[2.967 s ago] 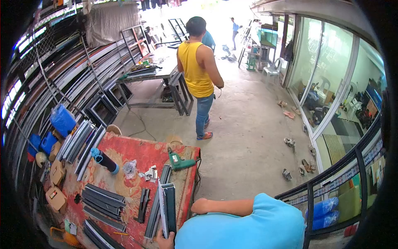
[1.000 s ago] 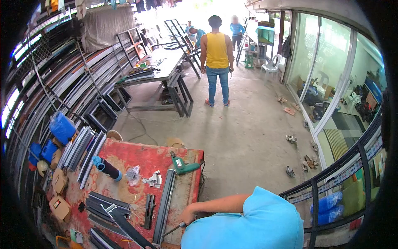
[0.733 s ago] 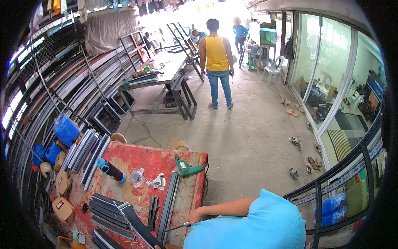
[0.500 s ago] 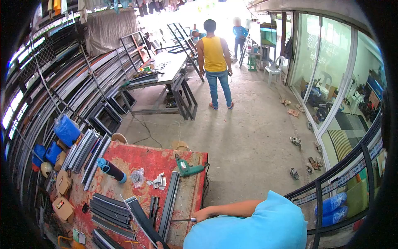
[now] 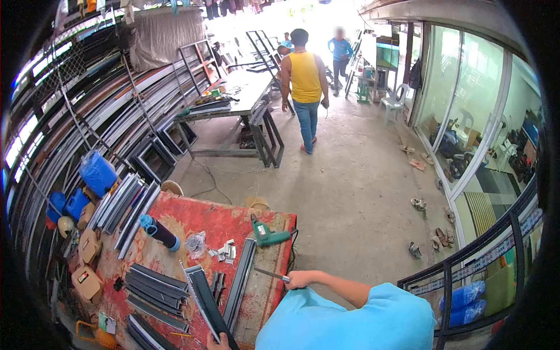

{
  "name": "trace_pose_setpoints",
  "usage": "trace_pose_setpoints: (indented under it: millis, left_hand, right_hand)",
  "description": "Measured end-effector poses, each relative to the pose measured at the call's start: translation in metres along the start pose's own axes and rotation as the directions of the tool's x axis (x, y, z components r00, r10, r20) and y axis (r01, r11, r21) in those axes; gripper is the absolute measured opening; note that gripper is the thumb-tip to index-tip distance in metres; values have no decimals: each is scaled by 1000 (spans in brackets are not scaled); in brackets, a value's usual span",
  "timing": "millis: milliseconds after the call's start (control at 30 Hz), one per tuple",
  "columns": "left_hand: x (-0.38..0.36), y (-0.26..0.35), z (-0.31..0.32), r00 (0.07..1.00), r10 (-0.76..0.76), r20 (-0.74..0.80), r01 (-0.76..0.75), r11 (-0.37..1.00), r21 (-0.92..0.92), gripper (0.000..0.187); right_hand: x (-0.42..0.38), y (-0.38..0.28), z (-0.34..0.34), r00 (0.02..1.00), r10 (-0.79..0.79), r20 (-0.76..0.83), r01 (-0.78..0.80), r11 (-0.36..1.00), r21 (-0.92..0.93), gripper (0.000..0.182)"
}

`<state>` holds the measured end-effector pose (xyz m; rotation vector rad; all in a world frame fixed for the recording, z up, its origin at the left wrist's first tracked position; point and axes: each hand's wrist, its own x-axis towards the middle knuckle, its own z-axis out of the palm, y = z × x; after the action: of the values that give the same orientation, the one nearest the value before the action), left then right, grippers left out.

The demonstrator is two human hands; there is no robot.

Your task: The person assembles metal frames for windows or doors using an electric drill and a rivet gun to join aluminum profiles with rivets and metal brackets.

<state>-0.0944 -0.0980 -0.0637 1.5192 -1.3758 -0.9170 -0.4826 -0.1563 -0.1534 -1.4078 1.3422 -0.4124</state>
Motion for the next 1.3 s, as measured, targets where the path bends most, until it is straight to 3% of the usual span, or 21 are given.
trace_pose_setpoints:
  millis: [100, 133, 233, 467, 533, 567, 633, 667, 767, 833, 867, 933, 967, 1033, 1100, 1167, 1233, 1300]
  left_hand:
    - [3, -7, -1, 1000, -10, 8, 11, 999, -37, 32]
    - [4, -8, -1, 1000, -13, 8, 13, 999, -47, 31]
    - [0, 5, -1, 1000, -30, 10, 31, 996, -89, 30]
    - [-3, -13, -11, 1000, -28, 1, 28, 1000, 11, 30]
    - [-2, -2, -12, 998, -52, 24, 53, 998, -26, 31]
    - [4, 8, -4, 999, -42, 17, 43, 999, -31, 31]
    - [-1, 30, -4, 997, -75, 10, 75, 997, 26, 32]
    - [-1, 28, -6, 997, -73, -1, 73, 997, 30, 32]
    - [6, 3, -9, 996, -82, 25, 81, 996, 43, 34]
    - [6, 5, -9, 999, -47, 12, 47, 998, 36, 34]
    - [5, 6, -8, 1000, -16, 4, 16, 999, 29, 34]
    - [4, 9, -10, 999, -37, 2, 37, 999, 13, 34]
    - [4, 11, -10, 998, -56, 1, 56, 998, -7, 34]
    - [3, 20, -13, 999, -46, -9, 46, 997, 67, 34]
    - [3, 25, -14, 999, -34, -23, 36, 989, 142, 34]
    - [3, 27, -14, 1000, 5, -15, -4, 998, 56, 35]
    - [2, 18, -14, 1000, -14, -14, 14, 999, 31, 34]
    - [-1, 10, -16, 1000, -30, -3, 30, 1000, 5, 34]
  right_hand:
    - [3, 13, 10, 973, 109, 203, -87, 990, -113, 17]
    - [-12, -5, 10, 971, 61, 231, -57, 998, -23, 12]
    - [-18, -16, 14, 968, 49, 244, -46, 999, -18, 13]
    - [-10, -15, 26, 971, 4, 238, -4, 1000, 1, 20]
    - [-8, -31, 25, 862, 159, 482, -251, 959, 133, 21]
    - [-6, -41, 15, 865, 154, 477, -241, 962, 126, 21]
    - [-7, -54, 23, 796, -18, 605, -3, 999, 33, 22]
    - [31, 2, 57, 766, -97, 635, 116, 993, 11, 21]
    - [32, -11, 61, 817, -157, 554, 138, 987, 76, 22]
    - [34, -20, 58, 940, -5, 341, -20, 997, 71, 28]
    - [40, -25, 55, 939, -6, 343, -19, 997, 70, 28]
    - [61, -37, 49, 977, -153, 149, 165, 983, -74, 32]
    - [70, -44, 48, 977, -153, 151, 166, 983, -77, 32]
    - [81, -57, 46, 991, -128, -31, 129, 991, 32, 34]
    - [81, -70, 41, 988, -145, 46, 146, 989, -30, 30]
    - [85, -71, 40, 979, -158, 125, 170, 981, -93, 26]
    - [92, -55, 45, 938, -296, 183, 342, 880, -330, 28]
    - [95, -45, 47, 937, -298, 181, 340, 896, -284, 29]
